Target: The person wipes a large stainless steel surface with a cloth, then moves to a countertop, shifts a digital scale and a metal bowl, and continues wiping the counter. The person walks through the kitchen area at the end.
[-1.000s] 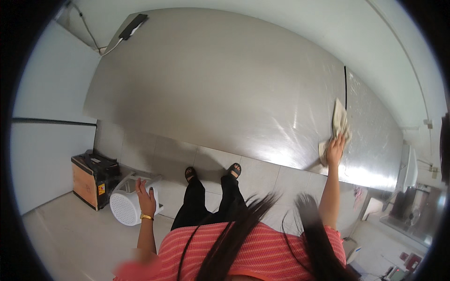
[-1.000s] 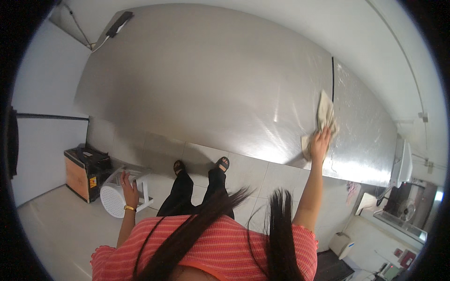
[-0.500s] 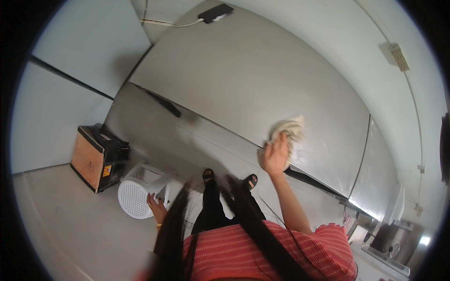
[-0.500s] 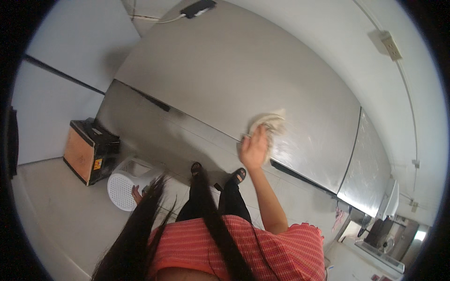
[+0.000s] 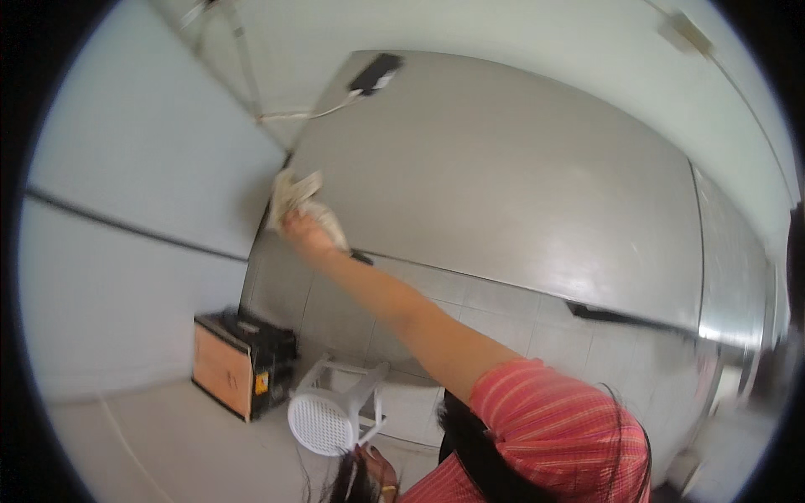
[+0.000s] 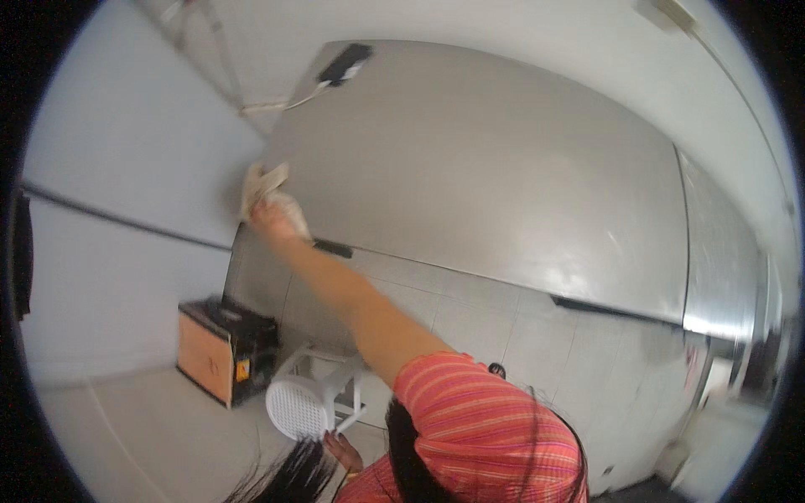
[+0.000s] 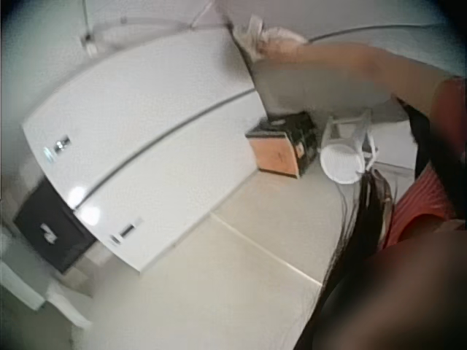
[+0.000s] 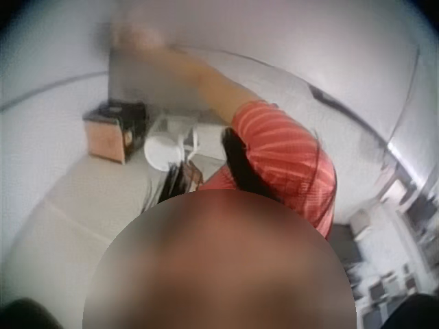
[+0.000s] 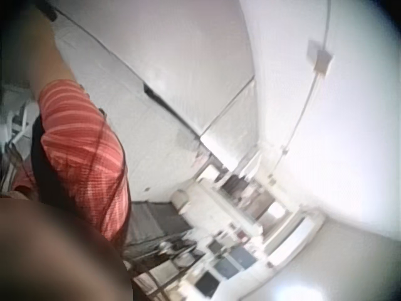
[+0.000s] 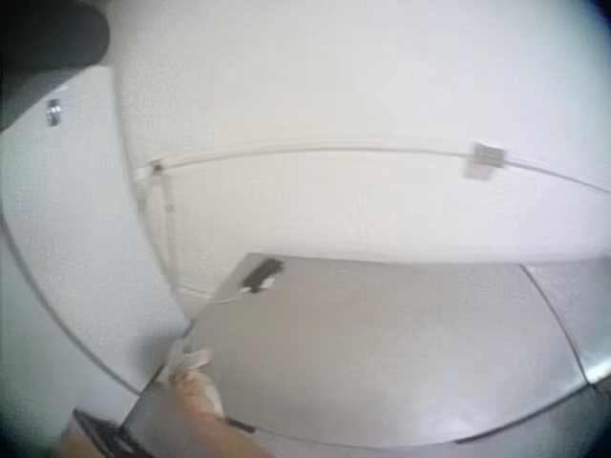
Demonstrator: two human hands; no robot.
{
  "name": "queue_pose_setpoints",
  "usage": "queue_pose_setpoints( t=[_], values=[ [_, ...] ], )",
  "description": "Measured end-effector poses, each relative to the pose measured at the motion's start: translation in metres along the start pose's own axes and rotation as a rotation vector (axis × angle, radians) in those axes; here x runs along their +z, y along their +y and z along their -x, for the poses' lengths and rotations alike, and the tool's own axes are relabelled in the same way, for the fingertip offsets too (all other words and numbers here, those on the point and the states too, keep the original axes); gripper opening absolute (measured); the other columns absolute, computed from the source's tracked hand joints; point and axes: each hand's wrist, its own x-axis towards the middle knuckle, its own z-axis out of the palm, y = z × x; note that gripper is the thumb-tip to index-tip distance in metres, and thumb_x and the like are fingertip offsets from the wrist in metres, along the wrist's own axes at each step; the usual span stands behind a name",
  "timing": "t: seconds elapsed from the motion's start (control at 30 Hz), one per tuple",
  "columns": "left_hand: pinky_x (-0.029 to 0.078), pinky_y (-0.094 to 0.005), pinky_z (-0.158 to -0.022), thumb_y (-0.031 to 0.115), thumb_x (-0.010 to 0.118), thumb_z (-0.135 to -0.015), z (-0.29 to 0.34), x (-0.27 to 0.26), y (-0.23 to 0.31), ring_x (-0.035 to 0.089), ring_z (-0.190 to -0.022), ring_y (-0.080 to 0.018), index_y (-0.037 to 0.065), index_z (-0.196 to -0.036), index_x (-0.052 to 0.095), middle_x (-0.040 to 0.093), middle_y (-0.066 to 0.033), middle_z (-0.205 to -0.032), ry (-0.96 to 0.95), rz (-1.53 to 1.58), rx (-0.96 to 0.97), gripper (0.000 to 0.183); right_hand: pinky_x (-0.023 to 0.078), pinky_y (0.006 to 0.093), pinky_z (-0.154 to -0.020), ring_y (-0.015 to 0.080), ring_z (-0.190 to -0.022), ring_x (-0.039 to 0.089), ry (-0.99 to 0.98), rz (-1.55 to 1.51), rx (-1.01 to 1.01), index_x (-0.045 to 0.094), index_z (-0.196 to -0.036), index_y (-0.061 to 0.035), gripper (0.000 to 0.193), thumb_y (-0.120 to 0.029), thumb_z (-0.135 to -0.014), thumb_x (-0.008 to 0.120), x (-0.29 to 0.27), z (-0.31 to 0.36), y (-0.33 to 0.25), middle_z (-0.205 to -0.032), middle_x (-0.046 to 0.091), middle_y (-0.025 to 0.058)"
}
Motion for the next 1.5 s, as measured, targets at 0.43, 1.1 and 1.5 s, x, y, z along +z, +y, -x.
queue_pose_setpoints(
  t=[0.43,1.1,1.5],
  values=[
    [0.033,-0.0431,-0.099,0.015,0.041,-0.095,0.026,0.068,0.177,0.044,-0.115,-0.0392,-0.011,-0.124,0.044,0.045,-0.0281,-0.125,-0.286,-0.341,0.523,0.039,0.029,0.0410,-0.110,0.0290,-0.134,0.033,0.028,-0.085,0.118,0.024,-0.143,-0.0056,0.061,-0.010,-0.086,0.046,-0.143,0.467,0.266,-0.146,0.029,0.0163],
    [0.030,-0.0419,-0.105,0.011,0.039,-0.093,0.289,0.301,0.394,0.037,-0.126,-0.0340,-0.002,-0.119,0.050,0.036,-0.0184,-0.137,-0.621,0.120,1.259,0.031,0.050,0.0370,-0.086,0.0241,-0.101,0.058,1.687,-1.153,1.108,0.048,-0.120,0.0011,0.032,-0.014,-0.092,0.051,-0.471,0.936,0.503,-0.113,0.056,0.0130],
    [0.036,-0.0417,-0.100,0.015,0.041,-0.092,0.369,0.431,0.492,0.041,-0.122,-0.0350,-0.002,-0.116,0.053,0.039,-0.0193,-0.136,-0.654,0.211,1.270,0.032,0.012,0.0546,-0.111,0.0311,-0.140,0.018,-0.239,-0.102,1.023,0.029,-0.144,-0.0188,0.055,-0.040,-0.094,0.037,-0.325,0.914,0.549,-0.152,0.021,0.0089]
  ],
)
